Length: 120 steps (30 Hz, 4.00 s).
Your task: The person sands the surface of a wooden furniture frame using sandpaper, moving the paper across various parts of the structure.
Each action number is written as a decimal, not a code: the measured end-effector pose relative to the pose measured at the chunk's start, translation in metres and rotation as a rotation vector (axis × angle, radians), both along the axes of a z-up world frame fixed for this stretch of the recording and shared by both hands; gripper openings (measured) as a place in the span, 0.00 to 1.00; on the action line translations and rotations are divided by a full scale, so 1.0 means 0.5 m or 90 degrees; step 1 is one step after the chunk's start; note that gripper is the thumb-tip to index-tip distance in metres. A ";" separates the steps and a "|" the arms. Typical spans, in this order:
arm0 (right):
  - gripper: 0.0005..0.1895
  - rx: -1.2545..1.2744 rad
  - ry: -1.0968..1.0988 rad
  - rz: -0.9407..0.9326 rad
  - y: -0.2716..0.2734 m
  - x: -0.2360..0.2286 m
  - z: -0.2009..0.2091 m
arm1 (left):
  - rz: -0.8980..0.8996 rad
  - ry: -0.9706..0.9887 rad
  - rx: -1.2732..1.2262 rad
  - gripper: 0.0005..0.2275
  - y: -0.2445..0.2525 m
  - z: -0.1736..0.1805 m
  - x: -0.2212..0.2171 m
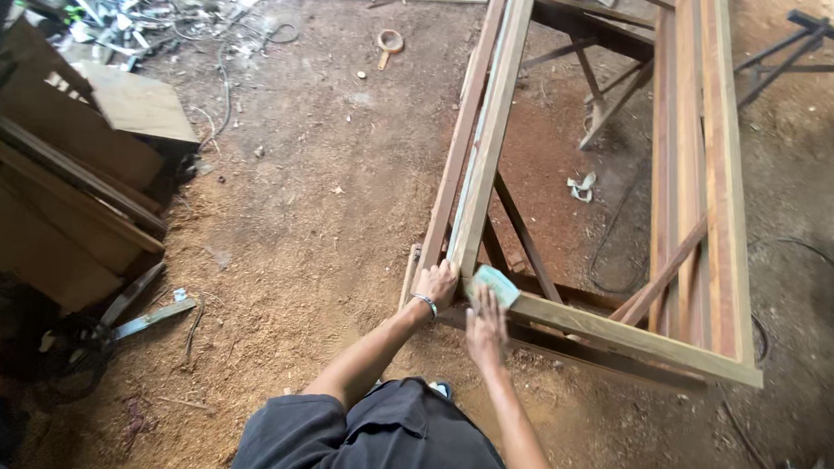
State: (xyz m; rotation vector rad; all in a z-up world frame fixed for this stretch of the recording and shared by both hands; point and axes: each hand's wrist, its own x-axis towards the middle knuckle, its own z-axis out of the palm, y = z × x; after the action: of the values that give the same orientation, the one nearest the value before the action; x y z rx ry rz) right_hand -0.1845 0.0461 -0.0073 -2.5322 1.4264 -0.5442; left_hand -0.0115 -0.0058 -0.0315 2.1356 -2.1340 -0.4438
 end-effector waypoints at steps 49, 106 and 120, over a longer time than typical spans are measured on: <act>0.25 -0.039 -0.140 -0.048 -0.090 -0.582 -0.057 | 0.020 -0.113 -0.069 0.44 0.020 0.071 -0.369; 0.26 -0.060 -0.080 -0.241 -0.170 -0.586 -0.031 | -0.086 -0.034 -0.099 0.44 0.030 0.095 -0.393; 0.21 -0.167 -0.141 -0.308 -0.167 -0.746 -0.011 | 0.001 -0.143 -0.034 0.50 0.009 0.078 -0.433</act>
State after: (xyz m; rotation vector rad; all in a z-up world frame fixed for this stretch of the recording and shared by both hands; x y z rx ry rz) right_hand -0.5573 -0.0375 -0.0128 -2.1966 1.9917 -1.1169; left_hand -0.2280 -0.0014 0.0077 2.2519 -2.2281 -0.1492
